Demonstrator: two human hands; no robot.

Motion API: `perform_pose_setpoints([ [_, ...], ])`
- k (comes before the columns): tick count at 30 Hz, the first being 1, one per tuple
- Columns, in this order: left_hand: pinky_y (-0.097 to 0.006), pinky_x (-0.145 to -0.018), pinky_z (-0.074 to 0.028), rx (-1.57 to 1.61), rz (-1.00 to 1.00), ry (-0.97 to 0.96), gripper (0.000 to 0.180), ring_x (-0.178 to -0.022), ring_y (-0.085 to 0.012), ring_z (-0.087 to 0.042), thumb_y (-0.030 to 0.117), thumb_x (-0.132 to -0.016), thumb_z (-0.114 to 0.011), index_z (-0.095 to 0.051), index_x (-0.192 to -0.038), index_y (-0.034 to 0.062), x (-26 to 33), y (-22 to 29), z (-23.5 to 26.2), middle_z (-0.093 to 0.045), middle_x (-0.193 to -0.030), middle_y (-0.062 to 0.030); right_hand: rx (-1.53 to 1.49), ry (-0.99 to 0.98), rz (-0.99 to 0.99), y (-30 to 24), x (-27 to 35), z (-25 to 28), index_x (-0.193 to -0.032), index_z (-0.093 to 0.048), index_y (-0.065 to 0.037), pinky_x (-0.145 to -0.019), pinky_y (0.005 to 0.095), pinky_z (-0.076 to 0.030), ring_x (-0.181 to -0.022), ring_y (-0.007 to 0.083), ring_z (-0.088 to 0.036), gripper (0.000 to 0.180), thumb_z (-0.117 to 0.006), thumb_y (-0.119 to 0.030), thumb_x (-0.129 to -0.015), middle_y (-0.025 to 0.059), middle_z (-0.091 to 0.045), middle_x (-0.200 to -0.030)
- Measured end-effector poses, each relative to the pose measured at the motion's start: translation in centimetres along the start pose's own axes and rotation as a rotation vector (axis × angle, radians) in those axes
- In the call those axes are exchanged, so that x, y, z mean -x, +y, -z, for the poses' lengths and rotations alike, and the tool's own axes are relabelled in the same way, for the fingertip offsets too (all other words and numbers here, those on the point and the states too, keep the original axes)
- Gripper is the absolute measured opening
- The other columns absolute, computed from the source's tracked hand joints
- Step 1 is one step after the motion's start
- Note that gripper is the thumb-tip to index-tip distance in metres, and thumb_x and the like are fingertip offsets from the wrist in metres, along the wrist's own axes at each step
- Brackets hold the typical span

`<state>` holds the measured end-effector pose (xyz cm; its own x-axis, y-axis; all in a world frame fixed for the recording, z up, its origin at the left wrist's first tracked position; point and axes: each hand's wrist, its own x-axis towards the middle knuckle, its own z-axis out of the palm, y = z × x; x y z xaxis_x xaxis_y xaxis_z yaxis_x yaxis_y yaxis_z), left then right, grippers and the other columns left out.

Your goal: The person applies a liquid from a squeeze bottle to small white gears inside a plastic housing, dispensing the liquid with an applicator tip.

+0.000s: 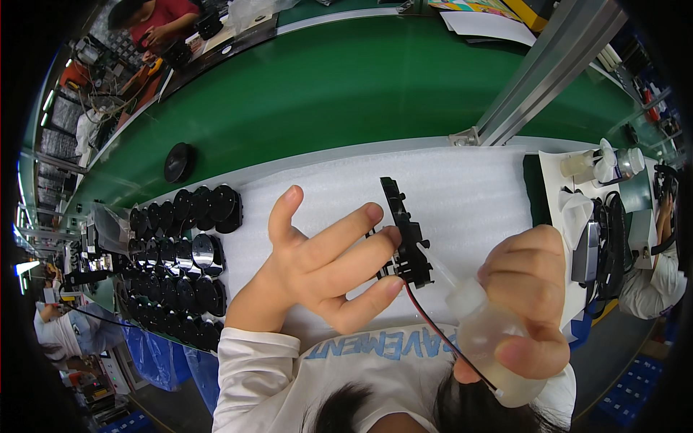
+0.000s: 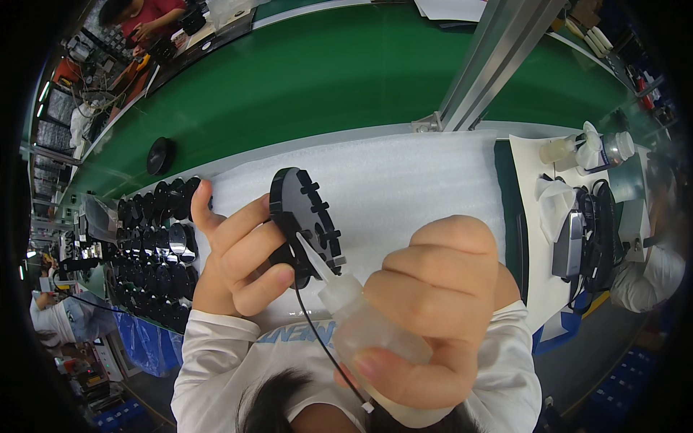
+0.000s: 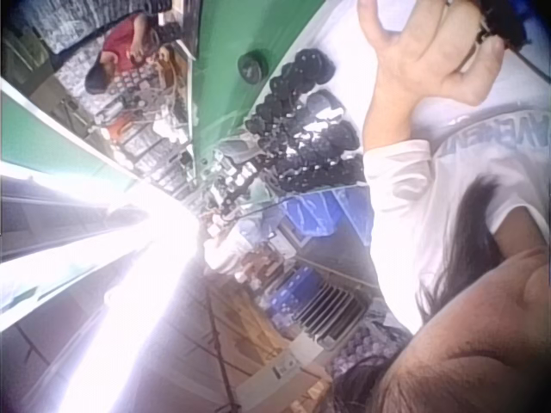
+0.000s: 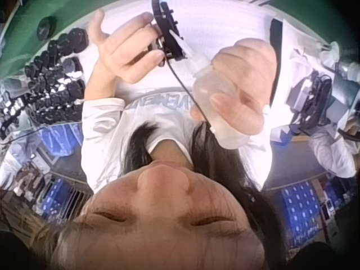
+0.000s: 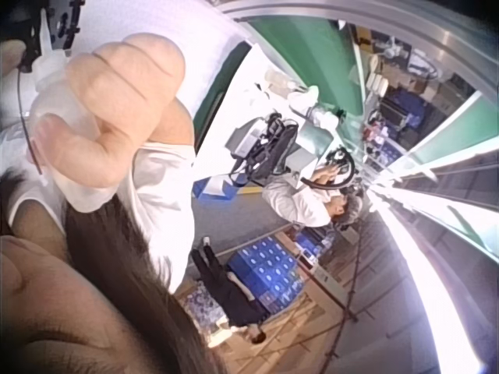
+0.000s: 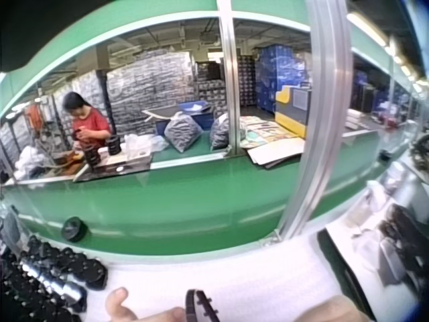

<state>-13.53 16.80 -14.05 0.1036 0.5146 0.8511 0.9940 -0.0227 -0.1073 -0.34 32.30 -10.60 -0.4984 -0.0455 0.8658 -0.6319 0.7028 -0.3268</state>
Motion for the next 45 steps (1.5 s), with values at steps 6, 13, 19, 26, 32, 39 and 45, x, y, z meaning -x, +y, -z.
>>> perform_pose_setpoints([
  [6,-0.057,-0.095,-0.018,-0.022,0.003,-0.009,0.059,-0.074,-0.0165,-0.058,0.002,-0.060,-0.068,-0.036,-0.106,0.0188,0.4,-0.2,-0.1,-0.053,-0.084,0.0014,0.026,-0.029,-0.049,-0.5,-0.2,-0.2,-0.098,-0.037,-0.023,-0.051,0.0322,-0.034,-0.056,0.0208,-0.044,0.040,-0.055,-0.049,-0.073,0.0045,-0.046,-0.072],
  [13,-0.057,-0.095,-0.017,-0.015,0.000,-0.003,0.058,-0.074,-0.0163,-0.058,0.003,-0.061,-0.068,-0.036,-0.106,0.0185,0.0,-0.2,-0.1,-0.054,-0.085,0.0014,0.032,-0.019,-0.038,-0.5,-0.3,0.0,-0.098,-0.037,-0.023,-0.051,0.0324,-0.035,-0.056,0.0208,-0.043,0.040,-0.055,-0.048,-0.074,0.0044,-0.045,-0.072],
  [19,-0.057,-0.095,-0.018,-0.005,-0.009,0.003,0.059,-0.075,-0.0166,-0.058,0.002,-0.060,-0.068,-0.037,-0.106,0.0186,0.3,-0.3,-0.1,-0.054,-0.085,0.0014,0.035,-0.016,-0.059,-0.7,-0.3,-0.2,-0.098,-0.037,-0.022,-0.051,0.0325,-0.035,-0.056,0.0211,-0.043,0.039,-0.055,-0.048,-0.074,0.0041,-0.045,-0.072],
  [26,-0.057,-0.096,-0.018,-0.001,0.017,-0.011,0.060,-0.076,-0.0170,-0.058,0.001,-0.060,-0.069,-0.036,-0.107,0.0186,0.1,0.0,-0.1,-0.053,-0.085,0.0011,0.033,-0.031,-0.051,-0.7,-0.2,0.0,-0.098,-0.038,-0.022,-0.051,0.0322,-0.035,-0.056,0.0209,-0.042,0.039,-0.055,-0.047,-0.074,0.0041,-0.045,-0.072],
  [32,-0.057,-0.096,-0.018,-0.003,0.014,0.000,0.060,-0.075,-0.0172,-0.058,0.003,-0.060,-0.068,-0.036,-0.108,0.0184,0.1,-0.1,-0.1,-0.054,-0.087,0.0008,0.029,-0.009,-0.029,-0.5,-0.1,-0.1,-0.099,-0.038,-0.022,-0.051,0.0326,-0.035,-0.056,0.0205,-0.042,0.038,-0.054,-0.046,-0.075,0.0041,-0.046,-0.072],
  [39,-0.057,-0.095,-0.018,0.007,0.015,-0.001,0.061,-0.075,-0.0171,-0.058,0.003,-0.060,-0.069,-0.035,-0.109,0.0190,0.1,-0.1,-0.4,-0.053,-0.086,0.0016,0.052,-0.024,-0.031,-0.5,-0.1,0.0,-0.099,-0.038,-0.022,-0.051,0.0322,-0.036,-0.056,0.0205,-0.042,0.039,-0.055,-0.047,-0.075,0.0048,-0.046,-0.071],
  [45,-0.057,-0.095,-0.019,0.009,0.023,0.023,0.062,-0.075,-0.0172,-0.058,0.003,-0.059,-0.069,-0.035,-0.109,0.0194,0.0,0.0,-0.4,-0.053,-0.086,0.0018,0.041,-0.009,-0.023,-0.6,0.0,0.0,-0.100,-0.038,-0.021,-0.051,0.0322,-0.036,-0.056,0.0205,-0.042,0.039,-0.055,-0.047,-0.075,0.0049,-0.046,-0.071],
])
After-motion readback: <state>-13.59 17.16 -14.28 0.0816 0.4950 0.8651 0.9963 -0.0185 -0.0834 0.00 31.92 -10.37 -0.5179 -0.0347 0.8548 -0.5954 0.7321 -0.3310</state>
